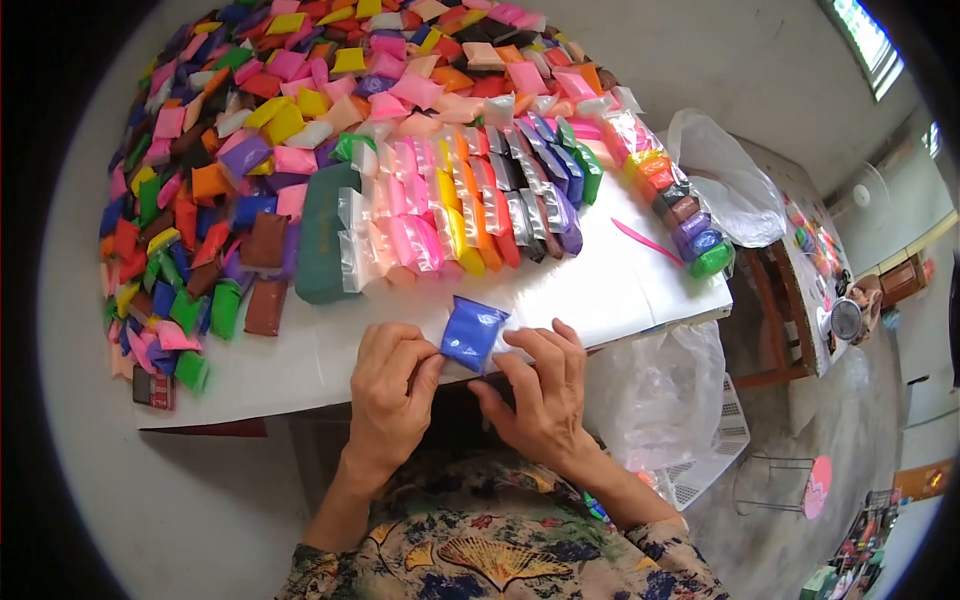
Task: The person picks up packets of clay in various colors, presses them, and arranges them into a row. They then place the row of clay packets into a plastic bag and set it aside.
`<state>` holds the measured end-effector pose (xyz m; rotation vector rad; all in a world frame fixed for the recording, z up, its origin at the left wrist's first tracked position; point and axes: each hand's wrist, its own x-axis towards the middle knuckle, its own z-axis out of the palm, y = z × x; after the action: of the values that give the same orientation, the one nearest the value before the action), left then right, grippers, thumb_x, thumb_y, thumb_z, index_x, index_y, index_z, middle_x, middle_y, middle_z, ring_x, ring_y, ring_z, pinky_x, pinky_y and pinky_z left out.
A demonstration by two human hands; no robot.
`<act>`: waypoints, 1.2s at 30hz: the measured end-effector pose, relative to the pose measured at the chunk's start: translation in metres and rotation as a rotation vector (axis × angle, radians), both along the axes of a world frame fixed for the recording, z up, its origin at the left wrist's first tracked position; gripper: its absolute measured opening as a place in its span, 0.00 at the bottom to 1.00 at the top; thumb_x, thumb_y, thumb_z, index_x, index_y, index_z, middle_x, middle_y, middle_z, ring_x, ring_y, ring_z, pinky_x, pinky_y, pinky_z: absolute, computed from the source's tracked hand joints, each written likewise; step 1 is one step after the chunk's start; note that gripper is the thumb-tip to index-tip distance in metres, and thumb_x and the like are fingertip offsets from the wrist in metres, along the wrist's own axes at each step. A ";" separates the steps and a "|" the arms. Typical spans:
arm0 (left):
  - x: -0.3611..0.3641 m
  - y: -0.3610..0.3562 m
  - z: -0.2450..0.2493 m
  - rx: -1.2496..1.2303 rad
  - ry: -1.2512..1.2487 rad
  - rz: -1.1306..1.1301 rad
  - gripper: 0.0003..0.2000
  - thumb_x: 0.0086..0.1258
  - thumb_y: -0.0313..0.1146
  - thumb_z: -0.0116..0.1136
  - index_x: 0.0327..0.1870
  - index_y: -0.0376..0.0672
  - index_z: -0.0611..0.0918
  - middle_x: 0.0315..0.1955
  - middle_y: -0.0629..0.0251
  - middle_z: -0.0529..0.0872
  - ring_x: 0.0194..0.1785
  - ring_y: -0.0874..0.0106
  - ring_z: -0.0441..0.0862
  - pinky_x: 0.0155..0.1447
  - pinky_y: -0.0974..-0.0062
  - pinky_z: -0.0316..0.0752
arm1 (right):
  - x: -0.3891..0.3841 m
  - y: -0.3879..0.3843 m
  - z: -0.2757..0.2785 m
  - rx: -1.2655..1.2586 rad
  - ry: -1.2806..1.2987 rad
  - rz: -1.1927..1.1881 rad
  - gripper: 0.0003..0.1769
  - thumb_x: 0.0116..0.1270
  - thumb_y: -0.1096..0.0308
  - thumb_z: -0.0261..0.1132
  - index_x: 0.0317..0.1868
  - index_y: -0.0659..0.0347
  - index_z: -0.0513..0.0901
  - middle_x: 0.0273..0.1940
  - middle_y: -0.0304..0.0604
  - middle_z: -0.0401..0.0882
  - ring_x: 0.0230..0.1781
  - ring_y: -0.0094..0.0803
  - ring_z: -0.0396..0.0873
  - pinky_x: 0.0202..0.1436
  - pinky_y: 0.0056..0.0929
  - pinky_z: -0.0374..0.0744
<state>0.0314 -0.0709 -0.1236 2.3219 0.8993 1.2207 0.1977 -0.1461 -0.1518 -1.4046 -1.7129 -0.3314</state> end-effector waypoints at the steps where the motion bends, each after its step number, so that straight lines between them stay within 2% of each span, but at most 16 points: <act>1: 0.000 -0.002 -0.001 -0.019 -0.004 -0.007 0.06 0.61 0.18 0.65 0.36 0.34 0.80 0.37 0.55 0.79 0.42 0.56 0.78 0.46 0.63 0.73 | 0.001 -0.002 0.006 -0.001 -0.066 -0.049 0.20 0.54 0.69 0.77 0.45 0.60 0.78 0.50 0.45 0.77 0.52 0.42 0.76 0.65 0.56 0.69; 4: 0.002 -0.002 -0.001 -0.032 -0.015 -0.050 0.06 0.62 0.17 0.64 0.36 0.34 0.80 0.38 0.55 0.80 0.42 0.56 0.78 0.46 0.65 0.74 | 0.010 0.000 -0.001 -0.020 -0.149 -0.045 0.22 0.53 0.67 0.77 0.46 0.60 0.78 0.49 0.44 0.77 0.51 0.42 0.76 0.66 0.55 0.68; 10: 0.006 -0.001 -0.002 0.053 -0.017 -0.135 0.07 0.59 0.17 0.64 0.38 0.34 0.80 0.39 0.55 0.80 0.43 0.55 0.78 0.47 0.61 0.74 | 0.010 0.004 0.012 -0.005 -0.096 -0.090 0.21 0.53 0.68 0.77 0.45 0.59 0.78 0.47 0.43 0.77 0.49 0.41 0.75 0.66 0.54 0.67; 15: 0.003 0.000 -0.004 0.102 0.028 -0.154 0.07 0.62 0.19 0.62 0.40 0.34 0.80 0.42 0.55 0.80 0.45 0.55 0.78 0.51 0.61 0.74 | 0.012 0.007 0.010 -0.009 -0.098 -0.022 0.12 0.58 0.72 0.71 0.41 0.60 0.78 0.41 0.42 0.77 0.44 0.40 0.77 0.64 0.51 0.67; 18: 0.003 0.001 -0.008 0.190 0.067 -0.158 0.08 0.62 0.22 0.60 0.41 0.34 0.79 0.45 0.54 0.80 0.47 0.56 0.77 0.53 0.61 0.73 | 0.014 0.008 0.007 -0.025 -0.138 -0.009 0.11 0.58 0.73 0.71 0.39 0.59 0.78 0.40 0.41 0.76 0.43 0.40 0.76 0.63 0.50 0.68; 22: 0.007 -0.002 -0.015 0.297 0.125 -0.135 0.10 0.58 0.25 0.59 0.40 0.33 0.77 0.46 0.50 0.79 0.47 0.55 0.77 0.53 0.60 0.72 | 0.014 0.003 0.010 -0.073 -0.148 -0.010 0.11 0.57 0.73 0.70 0.38 0.59 0.77 0.39 0.42 0.76 0.42 0.41 0.75 0.60 0.49 0.68; 23: 0.007 -0.005 -0.015 0.303 0.137 -0.137 0.12 0.58 0.27 0.59 0.41 0.32 0.78 0.47 0.49 0.79 0.48 0.54 0.78 0.54 0.60 0.74 | 0.015 0.001 0.014 -0.054 -0.129 0.000 0.10 0.58 0.75 0.69 0.39 0.61 0.77 0.37 0.45 0.76 0.39 0.43 0.76 0.51 0.44 0.72; 26: 0.015 -0.010 -0.018 0.440 0.026 -0.119 0.13 0.55 0.23 0.64 0.42 0.30 0.79 0.47 0.48 0.81 0.44 0.54 0.80 0.50 0.62 0.77 | 0.022 -0.010 0.019 -0.181 0.290 0.124 0.09 0.63 0.77 0.66 0.42 0.63 0.77 0.36 0.45 0.76 0.35 0.37 0.76 0.40 0.34 0.74; 27: 0.017 -0.011 -0.013 0.518 0.057 -0.126 0.15 0.54 0.24 0.64 0.42 0.29 0.79 0.49 0.45 0.82 0.44 0.56 0.81 0.50 0.64 0.79 | 0.024 -0.018 0.027 -0.347 0.556 0.120 0.09 0.67 0.75 0.65 0.46 0.66 0.77 0.35 0.41 0.77 0.32 0.27 0.75 0.32 0.24 0.72; 28: 0.020 -0.011 -0.007 0.530 0.047 -0.161 0.15 0.54 0.24 0.64 0.42 0.29 0.79 0.49 0.46 0.82 0.45 0.57 0.81 0.50 0.64 0.79 | 0.025 -0.018 0.026 -0.358 0.814 0.160 0.13 0.69 0.71 0.67 0.50 0.67 0.78 0.34 0.35 0.77 0.32 0.19 0.72 0.33 0.21 0.71; 30: 0.027 -0.011 0.001 0.558 0.026 -0.235 0.14 0.54 0.25 0.63 0.42 0.29 0.79 0.49 0.47 0.82 0.46 0.58 0.82 0.51 0.64 0.79 | 0.028 -0.016 0.038 -0.447 1.161 0.246 0.14 0.69 0.69 0.68 0.51 0.67 0.79 0.33 0.31 0.76 0.29 0.18 0.71 0.32 0.20 0.70; 33: 0.036 -0.009 0.000 0.538 0.025 -0.255 0.13 0.58 0.26 0.61 0.44 0.31 0.80 0.53 0.46 0.82 0.48 0.59 0.82 0.54 0.64 0.78 | 0.050 -0.018 0.045 -0.524 1.203 0.284 0.16 0.68 0.69 0.69 0.54 0.67 0.81 0.35 0.31 0.78 0.31 0.17 0.71 0.33 0.18 0.69; 34: 0.035 -0.007 0.002 0.526 0.020 -0.254 0.13 0.59 0.26 0.62 0.45 0.32 0.80 0.54 0.46 0.82 0.49 0.59 0.82 0.54 0.64 0.78 | 0.056 -0.018 0.045 -0.484 1.175 0.245 0.17 0.68 0.69 0.69 0.54 0.66 0.81 0.36 0.31 0.79 0.31 0.16 0.71 0.33 0.18 0.69; 35: 0.028 -0.006 0.006 0.476 0.036 -0.248 0.12 0.64 0.27 0.62 0.47 0.34 0.80 0.57 0.46 0.81 0.51 0.57 0.82 0.55 0.62 0.76 | 0.062 -0.019 0.043 -0.446 1.147 0.208 0.17 0.67 0.69 0.69 0.54 0.66 0.81 0.36 0.32 0.80 0.31 0.16 0.71 0.34 0.17 0.69; 36: 0.016 -0.002 0.008 0.487 0.044 -0.131 0.12 0.63 0.27 0.62 0.46 0.34 0.81 0.55 0.46 0.81 0.52 0.57 0.82 0.56 0.61 0.76 | 0.065 -0.018 0.043 -0.408 1.121 0.170 0.18 0.67 0.69 0.69 0.55 0.66 0.82 0.37 0.32 0.80 0.32 0.16 0.71 0.34 0.17 0.69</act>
<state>0.0478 -0.0734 -0.1159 2.7361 0.4875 1.4635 0.2630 -0.1639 -0.1089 -1.2946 -0.9367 0.8139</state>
